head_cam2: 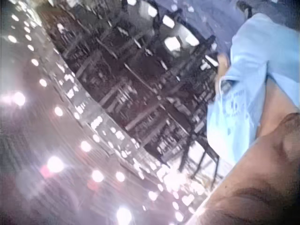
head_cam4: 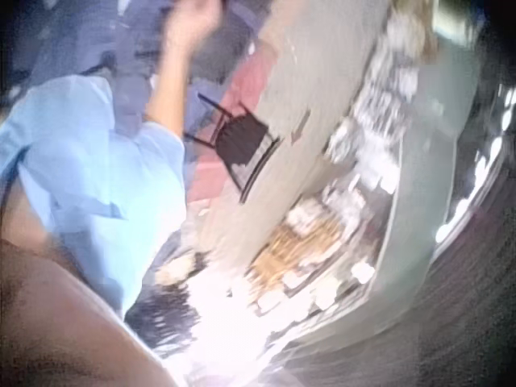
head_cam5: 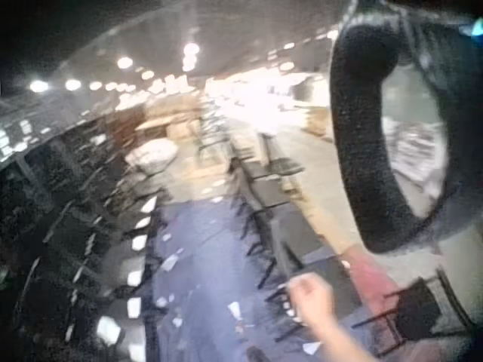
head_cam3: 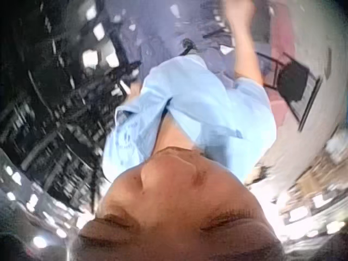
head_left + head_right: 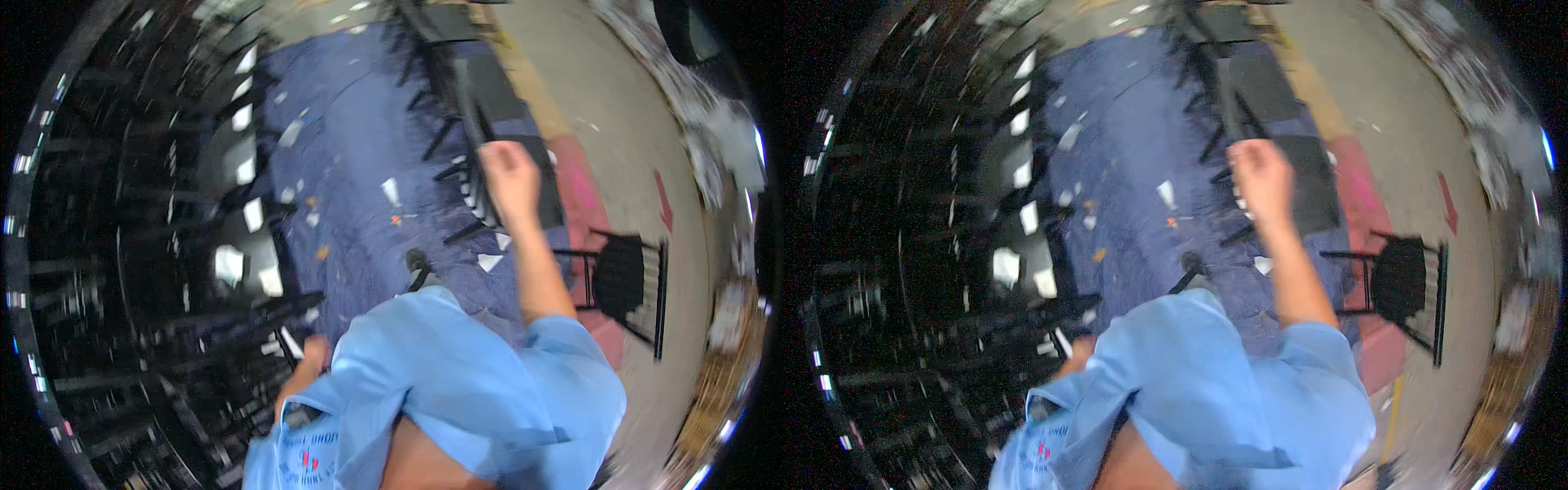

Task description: The person repeatedly picks up black chairs from a pile, lifts them, and stacks them onto a growing vertical stack. The person also handles small white paper pieces, placing them between chair seats during stacking. The work occurs in a warehouse-like area with a blue tarp on the floor.

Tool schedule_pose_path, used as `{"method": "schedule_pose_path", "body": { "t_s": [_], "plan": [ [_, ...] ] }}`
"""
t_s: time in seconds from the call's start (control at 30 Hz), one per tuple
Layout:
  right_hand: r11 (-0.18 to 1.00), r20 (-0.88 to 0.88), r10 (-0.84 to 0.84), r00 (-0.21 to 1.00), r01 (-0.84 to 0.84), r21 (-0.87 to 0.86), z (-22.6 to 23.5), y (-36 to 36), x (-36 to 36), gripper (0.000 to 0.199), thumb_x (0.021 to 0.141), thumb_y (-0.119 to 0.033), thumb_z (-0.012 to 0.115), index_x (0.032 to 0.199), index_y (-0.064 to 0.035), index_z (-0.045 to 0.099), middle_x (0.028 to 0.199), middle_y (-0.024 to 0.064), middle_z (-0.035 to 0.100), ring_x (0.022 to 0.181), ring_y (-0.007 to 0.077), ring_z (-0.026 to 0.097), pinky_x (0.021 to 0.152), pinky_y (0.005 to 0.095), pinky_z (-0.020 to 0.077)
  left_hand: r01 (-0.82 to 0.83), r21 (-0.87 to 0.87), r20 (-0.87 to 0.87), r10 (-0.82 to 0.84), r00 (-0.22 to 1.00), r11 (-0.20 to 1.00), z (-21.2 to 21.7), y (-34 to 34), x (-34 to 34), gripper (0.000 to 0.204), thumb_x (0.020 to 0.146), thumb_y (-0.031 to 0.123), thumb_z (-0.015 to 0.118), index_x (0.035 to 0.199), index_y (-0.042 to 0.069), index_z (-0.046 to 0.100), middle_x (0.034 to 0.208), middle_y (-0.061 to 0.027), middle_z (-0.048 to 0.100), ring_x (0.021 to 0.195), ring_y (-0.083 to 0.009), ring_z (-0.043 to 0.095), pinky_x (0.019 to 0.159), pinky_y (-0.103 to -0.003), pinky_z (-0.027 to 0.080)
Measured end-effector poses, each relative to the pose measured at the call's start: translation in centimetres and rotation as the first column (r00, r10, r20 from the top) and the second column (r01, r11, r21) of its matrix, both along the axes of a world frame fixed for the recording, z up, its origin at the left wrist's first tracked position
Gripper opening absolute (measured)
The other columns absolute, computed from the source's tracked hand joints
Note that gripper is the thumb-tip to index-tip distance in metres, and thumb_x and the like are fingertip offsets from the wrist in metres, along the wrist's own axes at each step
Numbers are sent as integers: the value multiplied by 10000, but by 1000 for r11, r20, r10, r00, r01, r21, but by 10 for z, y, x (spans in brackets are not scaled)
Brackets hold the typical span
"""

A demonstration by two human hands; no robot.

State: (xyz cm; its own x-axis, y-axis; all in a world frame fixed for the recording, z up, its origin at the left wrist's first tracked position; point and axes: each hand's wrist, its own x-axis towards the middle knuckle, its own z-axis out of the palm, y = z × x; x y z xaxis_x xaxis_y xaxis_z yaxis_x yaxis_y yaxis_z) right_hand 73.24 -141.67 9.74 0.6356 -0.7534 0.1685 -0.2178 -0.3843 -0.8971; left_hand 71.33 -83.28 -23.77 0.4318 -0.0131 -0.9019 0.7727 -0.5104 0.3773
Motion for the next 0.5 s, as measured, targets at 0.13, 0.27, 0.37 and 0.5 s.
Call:
{"method": "schedule_pose_path", "body": {
  "t_s": [0.13, 0.27, 0.37, 0.5],
  "plan": [
    [993, -303, 72, 950, -39, 114, -66, -129, 24, 687, 897, -477, 722, 1308, 58, 594, 1227, 212, 668, 1122, 257, 641, 974, 358, 485, 134, 54, 545, -142, 827, 990, 14, -111, 122, 302, 970, 331, 628, 1020, 47, 716, 754, -21, 636, 612, -131, 573, 516, -303, 439],
    [891, -329, 401, 855, -280, 357, -113, -132, 67, 680, 908, -438, 720, 1365, 24, 521, 1264, 158, 616, 1141, 264, 617, 926, 376, 511, -92, -374, 531, 294, 795, 923, 88, -228, 163, 333, 960, 217, 661, 1208, -4, 677, 966, -117, 743, 904, -175, 703, 827, -330, 557],
    [781, -230, 350, 908, -147, 607, -100, -105, 87, 479, 922, -359, 718, 1249, -56, 542, 1006, 99, 648, 913, 183, 658, 672, 324, 537, 201, -159, 701, -33, 712, 967, 73, -233, 149, 300, 975, 234, 636, 1191, 36, 699, 964, -81, 737, 878, -141, 683, 739, -275, 531],
    [678, -208, 314, 926, -65, 732, -103, -109, 107, 322, 908, -318, 735, 1083, -110, 561, 653, 7, 526, 602, 147, 578, 534, 306, 479, -90, -28, 570, 90, 817, 996, 26, -164, 120, 333, 935, 263, 672, 1180, 40, 705, 1001, -145, 754, 893, -209, 726, 821, -345, 566]
  ]
}}
